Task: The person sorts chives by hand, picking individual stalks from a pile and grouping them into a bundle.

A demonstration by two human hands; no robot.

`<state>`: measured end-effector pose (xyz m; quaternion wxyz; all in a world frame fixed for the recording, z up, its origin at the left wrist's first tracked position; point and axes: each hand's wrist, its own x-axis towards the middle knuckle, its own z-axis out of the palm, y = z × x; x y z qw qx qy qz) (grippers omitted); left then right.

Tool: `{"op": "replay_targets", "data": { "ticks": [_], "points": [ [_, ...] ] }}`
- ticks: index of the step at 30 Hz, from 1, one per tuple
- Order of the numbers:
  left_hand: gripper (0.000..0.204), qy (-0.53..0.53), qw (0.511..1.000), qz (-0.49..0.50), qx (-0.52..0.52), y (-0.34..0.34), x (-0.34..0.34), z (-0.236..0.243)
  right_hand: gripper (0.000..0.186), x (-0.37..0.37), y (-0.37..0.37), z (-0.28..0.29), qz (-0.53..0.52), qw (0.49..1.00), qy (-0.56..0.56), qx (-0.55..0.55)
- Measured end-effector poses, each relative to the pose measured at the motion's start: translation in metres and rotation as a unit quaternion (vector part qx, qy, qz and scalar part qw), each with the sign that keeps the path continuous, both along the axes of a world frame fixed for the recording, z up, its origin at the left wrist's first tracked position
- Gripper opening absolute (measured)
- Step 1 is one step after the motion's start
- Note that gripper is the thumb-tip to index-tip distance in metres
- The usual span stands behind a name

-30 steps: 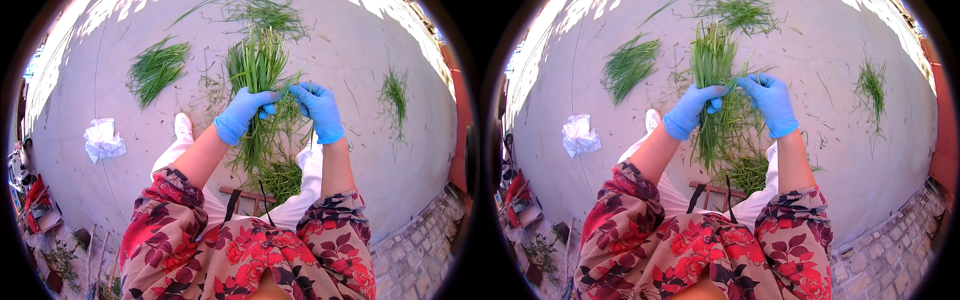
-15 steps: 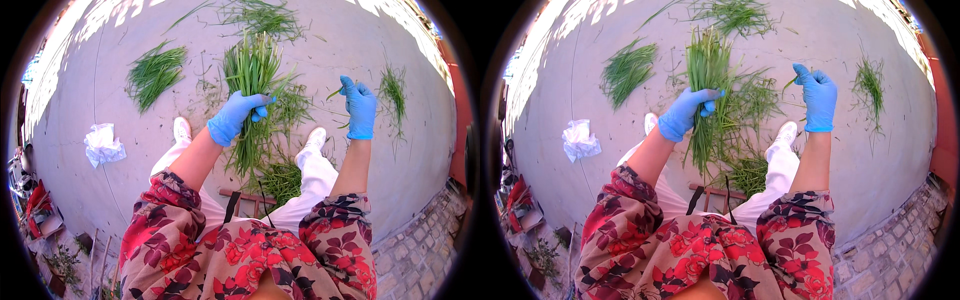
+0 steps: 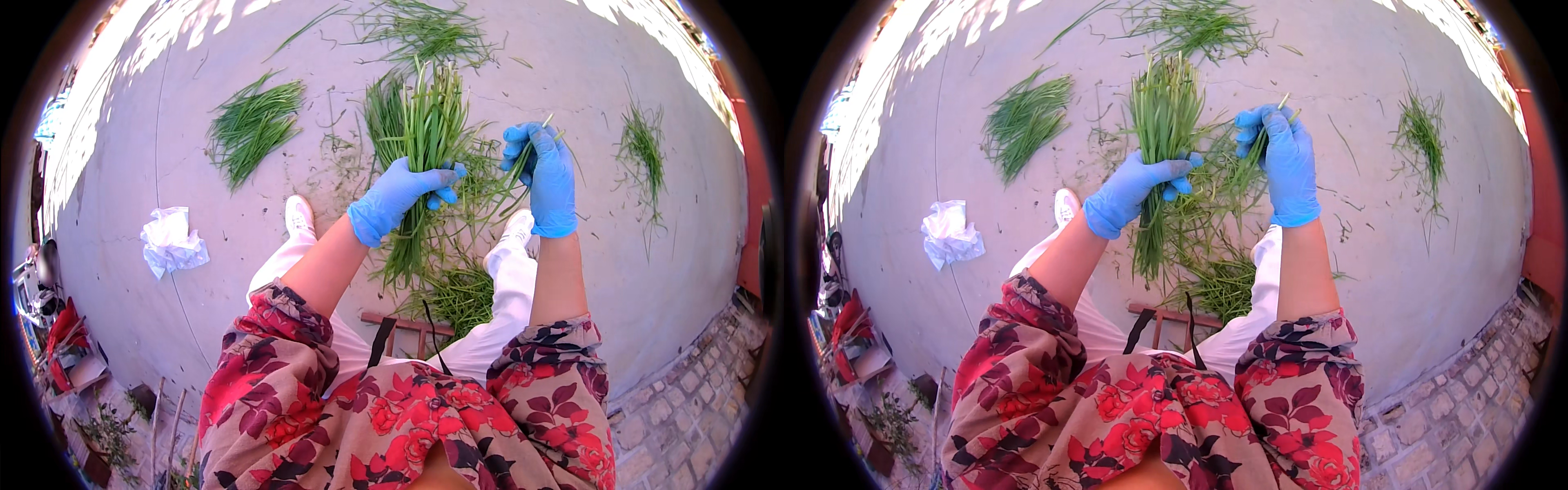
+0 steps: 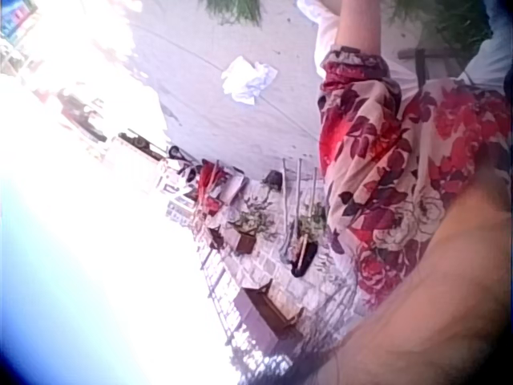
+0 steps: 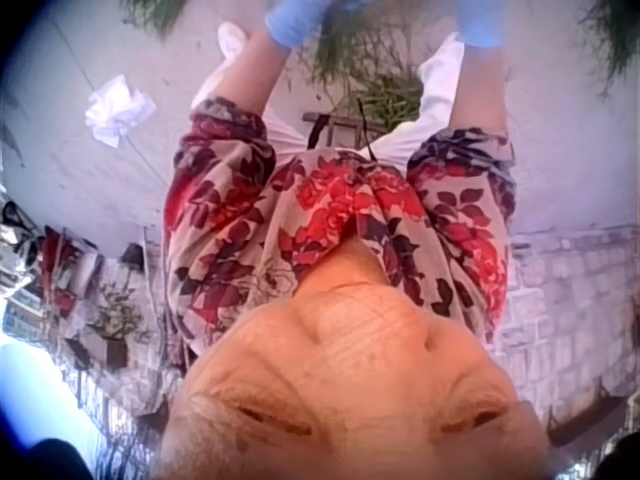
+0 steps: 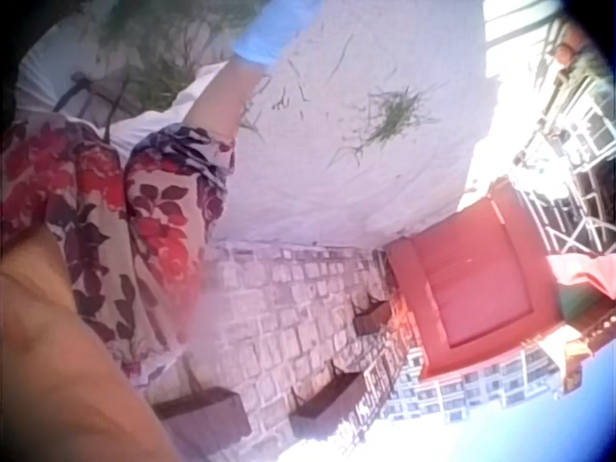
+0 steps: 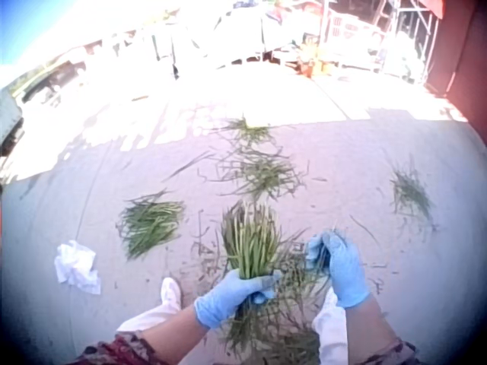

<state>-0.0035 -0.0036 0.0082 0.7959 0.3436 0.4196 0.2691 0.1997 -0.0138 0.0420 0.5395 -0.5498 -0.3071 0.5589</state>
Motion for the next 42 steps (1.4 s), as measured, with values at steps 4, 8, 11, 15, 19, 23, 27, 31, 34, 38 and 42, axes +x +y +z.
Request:
{"op": "replay_targets", "data": {
  "ticks": [4,8,11,15,19,23,27,31,34,38,42],
  "points": [
    [0.025,0.008,0.999,-0.041,0.016,-0.003,0.003,-0.001,0.019,-0.02,0.003,0.009,0.013,0.996,-0.081,0.022],
    [0.033,0.055,0.994,-0.094,0.025,-0.006,0.006,-0.003,0.021,-0.037,0.002,-0.004,0.019,0.992,-0.122,-0.009],
    [0.038,0.03,0.995,-0.092,0.018,-0.006,0.008,-0.003,0.018,-0.033,0.003,-0.007,-0.003,0.995,-0.102,-0.016],
    [0.037,-0.061,0.997,-0.037,-0.018,-0.005,0.006,0.004,0.013,-0.015,0.005,-0.004,0.009,0.994,-0.094,-0.063],
    [0.031,-0.12,0.99,0.006,-0.069,-0.001,0.003,-0.001,0.012,-0.011,0.005,-0.002,-0.024,0.999,-0.035,-0.03],
    [0.027,-0.095,0.994,0.027,-0.055,-0.002,0.001,-0.008,0.013,-0.003,0.005,-0.005,0.015,1.0,0.002,-0.007],
    [0.026,-0.073,0.997,0.021,-0.016,-0.003,0.003,-0.007,0.016,-0.005,0.004,0.0,0.042,0.998,-0.027,-0.037],
    [0.027,-0.075,0.996,0.015,-0.043,-0.001,0.002,-0.006,0.015,-0.012,0.004,0.009,0.071,0.995,-0.05,-0.046],
    [0.027,-0.072,0.996,0.022,-0.046,-0.002,0.004,-0.003,0.014,-0.013,0.007,-0.004,0.056,0.992,-0.111,0.001],
    [0.028,-0.055,0.998,-0.004,0.014,-0.004,0.005,-0.003,0.015,-0.01,0.007,-0.008,0.054,0.986,-0.16,0.003],
    [0.027,-0.068,0.998,-0.001,-0.004,-0.002,0.004,-0.006,0.019,-0.011,0.008,-0.014,0.083,0.974,-0.211,-0.023]
  ]
}}
